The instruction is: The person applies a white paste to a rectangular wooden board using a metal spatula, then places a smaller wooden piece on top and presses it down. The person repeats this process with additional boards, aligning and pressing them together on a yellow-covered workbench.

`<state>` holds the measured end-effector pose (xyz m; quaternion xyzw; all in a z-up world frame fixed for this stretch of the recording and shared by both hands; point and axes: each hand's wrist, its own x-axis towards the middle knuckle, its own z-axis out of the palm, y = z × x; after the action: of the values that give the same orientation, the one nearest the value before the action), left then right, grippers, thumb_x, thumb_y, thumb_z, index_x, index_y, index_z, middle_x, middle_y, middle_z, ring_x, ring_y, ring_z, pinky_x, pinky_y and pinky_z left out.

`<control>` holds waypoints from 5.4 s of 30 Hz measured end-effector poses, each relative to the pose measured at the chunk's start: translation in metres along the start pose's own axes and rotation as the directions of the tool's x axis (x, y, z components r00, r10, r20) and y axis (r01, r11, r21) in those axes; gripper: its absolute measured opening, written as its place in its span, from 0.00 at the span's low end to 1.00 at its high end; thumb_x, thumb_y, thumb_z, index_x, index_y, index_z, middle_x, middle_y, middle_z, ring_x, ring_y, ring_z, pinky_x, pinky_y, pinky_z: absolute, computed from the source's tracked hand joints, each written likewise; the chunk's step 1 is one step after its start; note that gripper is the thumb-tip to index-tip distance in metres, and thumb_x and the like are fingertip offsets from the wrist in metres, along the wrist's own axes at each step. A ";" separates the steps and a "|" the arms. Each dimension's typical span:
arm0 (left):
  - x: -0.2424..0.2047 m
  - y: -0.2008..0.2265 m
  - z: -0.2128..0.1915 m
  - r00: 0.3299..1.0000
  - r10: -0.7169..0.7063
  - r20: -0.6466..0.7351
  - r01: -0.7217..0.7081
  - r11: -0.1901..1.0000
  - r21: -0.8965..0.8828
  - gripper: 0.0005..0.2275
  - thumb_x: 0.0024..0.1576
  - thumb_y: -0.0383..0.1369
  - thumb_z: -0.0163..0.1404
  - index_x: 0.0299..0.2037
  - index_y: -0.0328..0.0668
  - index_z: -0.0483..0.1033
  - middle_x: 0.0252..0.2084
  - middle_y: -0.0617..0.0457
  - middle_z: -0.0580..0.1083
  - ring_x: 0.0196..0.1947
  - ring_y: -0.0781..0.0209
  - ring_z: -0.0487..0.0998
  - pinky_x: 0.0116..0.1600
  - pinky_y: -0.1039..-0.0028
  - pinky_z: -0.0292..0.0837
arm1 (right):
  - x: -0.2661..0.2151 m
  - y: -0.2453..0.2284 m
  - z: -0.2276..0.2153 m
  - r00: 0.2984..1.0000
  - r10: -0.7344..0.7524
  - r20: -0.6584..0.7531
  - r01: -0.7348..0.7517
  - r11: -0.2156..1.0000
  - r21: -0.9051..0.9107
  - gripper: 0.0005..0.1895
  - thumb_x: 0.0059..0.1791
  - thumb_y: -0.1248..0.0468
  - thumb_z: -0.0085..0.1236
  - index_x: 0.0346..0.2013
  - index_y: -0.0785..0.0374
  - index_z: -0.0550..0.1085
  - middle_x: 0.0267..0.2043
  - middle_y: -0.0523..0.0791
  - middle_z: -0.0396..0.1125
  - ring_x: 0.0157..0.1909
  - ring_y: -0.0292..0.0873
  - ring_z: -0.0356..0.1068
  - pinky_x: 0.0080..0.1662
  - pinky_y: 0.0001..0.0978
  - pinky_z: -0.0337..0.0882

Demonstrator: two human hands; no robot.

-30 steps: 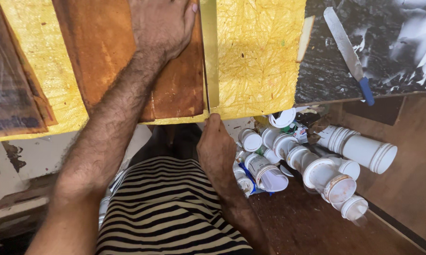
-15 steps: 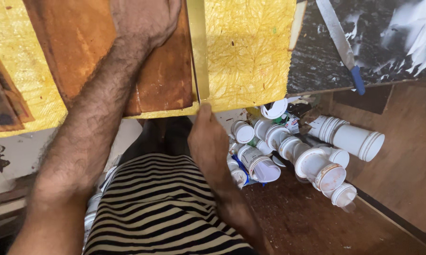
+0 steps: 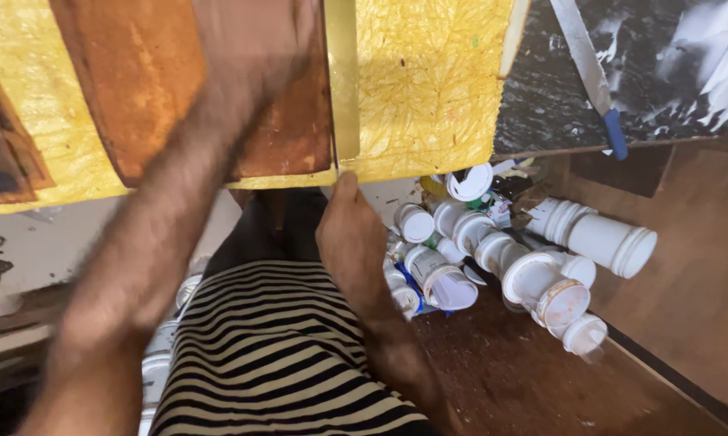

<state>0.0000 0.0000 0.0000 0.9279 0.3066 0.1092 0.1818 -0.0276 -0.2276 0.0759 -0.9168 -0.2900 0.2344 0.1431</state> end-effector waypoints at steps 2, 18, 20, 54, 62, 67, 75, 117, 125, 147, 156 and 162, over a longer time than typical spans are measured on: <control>-0.037 0.016 -0.021 0.989 0.116 -0.089 -0.113 0.993 0.034 0.19 0.69 0.43 0.53 0.66 0.44 0.74 0.65 0.44 0.68 0.65 0.32 0.61 0.64 0.27 0.48 | 0.012 -0.002 0.001 0.998 0.034 0.049 -0.034 0.999 -0.007 0.11 0.54 0.68 0.42 0.50 0.71 0.63 0.39 0.66 0.71 0.41 0.72 0.71 0.43 0.64 0.70; -0.072 0.021 -0.012 0.985 0.131 -0.113 -0.126 0.991 0.046 0.24 0.67 0.43 0.51 0.73 0.50 0.69 0.72 0.42 0.63 0.71 0.21 0.53 0.64 0.17 0.29 | -0.004 0.015 0.011 1.000 -0.020 -0.004 0.020 0.997 0.071 0.15 0.54 0.68 0.41 0.54 0.72 0.63 0.39 0.67 0.70 0.39 0.73 0.70 0.41 0.65 0.70; -0.077 0.017 -0.007 0.986 0.128 -0.105 -0.123 0.991 0.053 0.23 0.67 0.42 0.50 0.71 0.48 0.70 0.70 0.43 0.65 0.69 0.22 0.56 0.64 0.17 0.30 | -0.007 0.017 0.014 1.000 0.001 0.017 -0.002 0.996 0.088 0.17 0.55 0.66 0.41 0.57 0.73 0.63 0.38 0.68 0.70 0.39 0.74 0.70 0.41 0.66 0.69; -0.073 0.023 -0.014 0.987 0.106 -0.123 -0.113 0.992 -0.058 0.21 0.66 0.40 0.46 0.67 0.44 0.73 0.65 0.36 0.69 0.66 0.24 0.57 0.59 0.16 0.29 | -0.033 0.033 0.050 1.000 0.012 -0.003 -0.011 0.989 0.145 0.10 0.56 0.67 0.42 0.50 0.70 0.65 0.39 0.64 0.72 0.37 0.72 0.72 0.39 0.63 0.71; -0.069 0.023 -0.013 0.980 0.151 -0.132 -0.157 0.987 -0.033 0.20 0.67 0.39 0.44 0.67 0.40 0.71 0.69 0.36 0.66 0.67 0.19 0.53 0.60 0.19 0.24 | -0.033 0.045 0.061 1.000 -0.009 0.020 0.007 0.994 0.105 0.11 0.54 0.68 0.41 0.49 0.71 0.63 0.38 0.65 0.71 0.38 0.72 0.71 0.41 0.64 0.71; -0.073 0.023 -0.015 0.999 0.053 -0.005 -0.053 0.998 -0.027 0.21 0.70 0.43 0.44 0.70 0.45 0.69 0.72 0.42 0.64 0.73 0.22 0.51 0.66 0.20 0.22 | -0.027 0.053 0.077 0.996 0.036 0.079 -0.048 0.985 0.166 0.12 0.57 0.66 0.38 0.51 0.71 0.63 0.36 0.66 0.70 0.38 0.73 0.71 0.39 0.64 0.71; -0.066 0.033 -0.025 0.998 0.044 0.054 -0.044 0.999 0.003 0.25 0.71 0.45 0.44 0.77 0.50 0.65 0.77 0.41 0.58 0.75 0.21 0.41 0.66 0.19 0.21 | -0.040 0.060 0.079 0.999 -0.052 0.003 0.050 0.979 0.196 0.12 0.56 0.64 0.37 0.50 0.70 0.62 0.39 0.65 0.72 0.37 0.71 0.73 0.39 0.64 0.72; 0.034 0.005 -0.027 0.991 0.007 0.135 -0.020 0.996 0.092 0.26 0.72 0.51 0.41 0.79 0.59 0.56 0.80 0.44 0.49 0.76 0.26 0.39 0.66 0.19 0.20 | 0.013 0.041 0.019 0.982 -0.181 -0.056 0.185 0.857 0.480 0.27 0.57 0.69 0.43 0.73 0.62 0.58 0.63 0.64 0.64 0.52 0.62 0.74 0.49 0.45 0.79; 0.031 0.004 -0.025 0.995 0.063 0.081 -0.069 0.995 0.067 0.25 0.73 0.49 0.42 0.78 0.53 0.60 0.78 0.39 0.56 0.76 0.24 0.43 0.66 0.19 0.21 | 0.033 0.037 0.013 0.991 -0.113 0.073 0.070 0.897 0.435 0.26 0.58 0.67 0.43 0.72 0.62 0.58 0.65 0.60 0.64 0.58 0.64 0.70 0.56 0.47 0.74; 0.031 -0.001 -0.021 0.979 0.195 -0.067 -0.187 0.976 0.107 0.24 0.73 0.47 0.40 0.75 0.47 0.64 0.75 0.36 0.60 0.73 0.23 0.46 0.64 0.22 0.21 | -0.011 0.060 0.068 0.971 -0.085 -0.225 0.190 0.845 0.499 0.28 0.56 0.70 0.45 0.72 0.59 0.60 0.55 0.63 0.70 0.52 0.64 0.73 0.47 0.50 0.75; -0.088 0.019 -0.072 0.842 0.222 0.492 -0.324 0.937 0.131 0.52 0.40 0.70 0.49 0.75 0.53 0.52 0.79 0.44 0.41 0.75 0.28 0.34 0.65 0.21 0.27 | 0.041 0.098 -0.003 0.941 0.050 -0.335 0.018 0.980 0.198 0.25 0.57 0.64 0.48 0.71 0.56 0.65 0.40 0.60 0.71 0.40 0.62 0.72 0.44 0.53 0.72; -0.128 0.003 -0.053 0.918 0.264 0.297 -0.339 0.910 0.238 0.45 0.51 0.63 0.50 0.78 0.55 0.54 0.82 0.50 0.45 0.80 0.39 0.40 0.74 0.30 0.35 | 0.068 0.107 -0.030 0.876 -0.107 -0.471 0.017 0.981 -0.191 0.30 0.50 0.61 0.62 0.65 0.62 0.67 0.51 0.60 0.65 0.50 0.63 0.68 0.49 0.54 0.70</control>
<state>-0.1160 -0.0652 0.0379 0.9868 0.1446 -0.0311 0.0658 0.0866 -0.2757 0.0352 -0.9456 -0.2949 -0.0316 0.1341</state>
